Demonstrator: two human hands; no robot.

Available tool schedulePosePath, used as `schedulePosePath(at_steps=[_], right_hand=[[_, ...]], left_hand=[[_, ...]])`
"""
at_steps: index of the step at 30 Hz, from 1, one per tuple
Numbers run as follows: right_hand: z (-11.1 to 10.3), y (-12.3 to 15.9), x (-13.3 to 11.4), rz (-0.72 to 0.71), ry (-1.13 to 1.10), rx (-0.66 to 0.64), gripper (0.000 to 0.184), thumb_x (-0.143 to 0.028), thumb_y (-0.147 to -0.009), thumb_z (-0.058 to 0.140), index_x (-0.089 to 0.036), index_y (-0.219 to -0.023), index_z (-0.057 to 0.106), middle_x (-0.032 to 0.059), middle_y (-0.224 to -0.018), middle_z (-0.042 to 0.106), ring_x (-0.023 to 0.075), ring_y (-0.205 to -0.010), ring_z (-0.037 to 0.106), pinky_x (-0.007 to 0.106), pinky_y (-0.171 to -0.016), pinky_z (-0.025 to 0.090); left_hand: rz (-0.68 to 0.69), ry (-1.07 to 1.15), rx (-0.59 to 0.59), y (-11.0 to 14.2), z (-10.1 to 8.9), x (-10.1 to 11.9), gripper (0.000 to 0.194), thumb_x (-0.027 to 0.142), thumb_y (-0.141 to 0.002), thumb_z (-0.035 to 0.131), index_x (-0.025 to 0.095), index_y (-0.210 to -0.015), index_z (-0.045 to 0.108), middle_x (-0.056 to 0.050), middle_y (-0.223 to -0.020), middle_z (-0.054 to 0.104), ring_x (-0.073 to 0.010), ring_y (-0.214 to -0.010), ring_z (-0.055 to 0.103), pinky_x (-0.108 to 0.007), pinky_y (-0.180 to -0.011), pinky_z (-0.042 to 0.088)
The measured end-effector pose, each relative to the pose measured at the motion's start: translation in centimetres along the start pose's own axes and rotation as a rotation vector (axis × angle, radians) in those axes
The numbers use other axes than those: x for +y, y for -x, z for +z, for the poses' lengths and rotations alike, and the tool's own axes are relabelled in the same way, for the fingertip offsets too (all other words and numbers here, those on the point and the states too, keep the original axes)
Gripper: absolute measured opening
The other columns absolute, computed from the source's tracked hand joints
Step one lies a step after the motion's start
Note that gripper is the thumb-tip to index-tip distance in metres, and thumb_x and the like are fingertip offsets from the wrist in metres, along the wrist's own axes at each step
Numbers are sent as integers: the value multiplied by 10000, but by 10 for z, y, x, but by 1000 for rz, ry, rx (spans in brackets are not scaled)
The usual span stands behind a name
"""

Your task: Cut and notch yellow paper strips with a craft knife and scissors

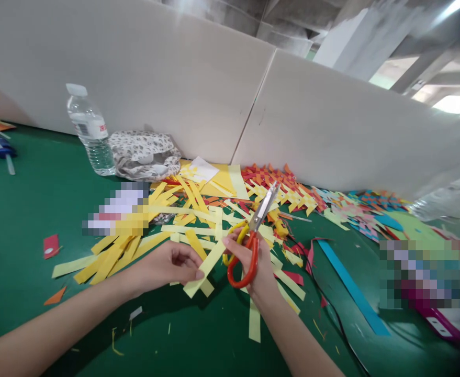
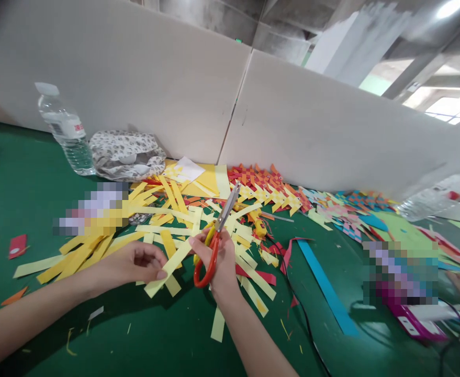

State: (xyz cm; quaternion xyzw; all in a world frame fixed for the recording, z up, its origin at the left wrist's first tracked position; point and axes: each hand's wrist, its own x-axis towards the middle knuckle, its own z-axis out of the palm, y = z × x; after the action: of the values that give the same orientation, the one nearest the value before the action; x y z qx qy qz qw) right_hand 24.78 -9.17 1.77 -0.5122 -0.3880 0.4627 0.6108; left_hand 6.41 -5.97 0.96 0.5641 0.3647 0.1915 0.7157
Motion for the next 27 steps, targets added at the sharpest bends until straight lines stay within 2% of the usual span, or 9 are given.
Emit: schedulePosePath(at_steps=[3, 8, 12, 15, 21, 23, 24, 25, 27], right_hand=[[-5, -2, -2, -14, -35, 15, 308, -236, -629, 770, -196, -801, 518, -43, -710, 583, 104, -609, 594, 259, -622, 536], [-7, -2, -3, 59, -33, -62, 318, -232, -630, 767, -195, -815, 512, -48, -698, 583, 113, -597, 611, 278, -643, 539], [-3, -1, 0, 146, -10, -162, 342, -208, -593, 766, -192, -790, 487, -59, -641, 577, 107, -516, 591, 269, -562, 525], [1, 1, 0, 201, 32, -224, 352, -181, -571, 756, -197, -775, 470, -71, -613, 568, 98, -475, 571, 255, -507, 511], [8, 7, -7, 290, 73, -292, 398, -120, -488, 770, -200, -737, 470, -82, -592, 547, 81, -458, 530, 233, -457, 482], [8, 8, -7, 249, 45, -291, 373, -129, -512, 766, -200, -738, 477, -74, -611, 565, 80, -471, 535, 233, -470, 482], [8, 8, -6, 216, 26, -282, 361, -135, -532, 762, -200, -747, 480, -71, -622, 575, 81, -481, 540, 235, -483, 486], [8, 8, -5, 184, 9, -264, 355, -139, -547, 759, -201, -757, 479, -69, -627, 581, 80, -488, 542, 236, -494, 488], [7, 9, -2, 136, -15, -221, 364, -144, -564, 759, -203, -777, 471, -69, -638, 590, 78, -497, 544, 237, -515, 491]], left_hand=[[33, 102, 132, -2, -5, 1, 187, 273, -613, 766, 172, -747, 684, 24, -649, 658, -83, -587, 589, -182, -583, 445], [131, 326, 411, -3, -14, 5, 273, 265, -617, 777, 207, -863, 675, 28, -714, 673, -99, -663, 644, -172, -615, 490], [223, 364, 518, -4, -19, 5, 261, 282, -625, 777, 207, -855, 677, 22, -768, 676, -93, -698, 640, -147, -606, 502], [263, 382, 545, -5, -22, 3, 214, 302, -643, 764, 195, -809, 683, 24, -778, 660, -85, -688, 619, -158, -626, 523], [240, 445, 587, -6, -22, 5, 214, 313, -670, 743, 174, -825, 693, 17, -761, 633, -67, -641, 584, -145, -607, 527], [226, 495, 547, -4, -17, 7, 246, 340, -709, 705, 186, -899, 685, -6, -813, 659, -86, -691, 608, -165, -647, 534], [222, 525, 483, -3, -13, 7, 274, 367, -745, 665, 193, -957, 669, -26, -870, 671, -111, -772, 625, -195, -705, 538], [215, 544, 423, -2, -8, 6, 293, 388, -743, 660, 196, -964, 664, -36, -894, 678, -131, -810, 633, -220, -735, 539], [157, 507, 348, 1, 2, 3, 325, 296, -663, 749, 223, -962, 647, -20, -924, 682, -154, -849, 633, -255, -762, 533]])
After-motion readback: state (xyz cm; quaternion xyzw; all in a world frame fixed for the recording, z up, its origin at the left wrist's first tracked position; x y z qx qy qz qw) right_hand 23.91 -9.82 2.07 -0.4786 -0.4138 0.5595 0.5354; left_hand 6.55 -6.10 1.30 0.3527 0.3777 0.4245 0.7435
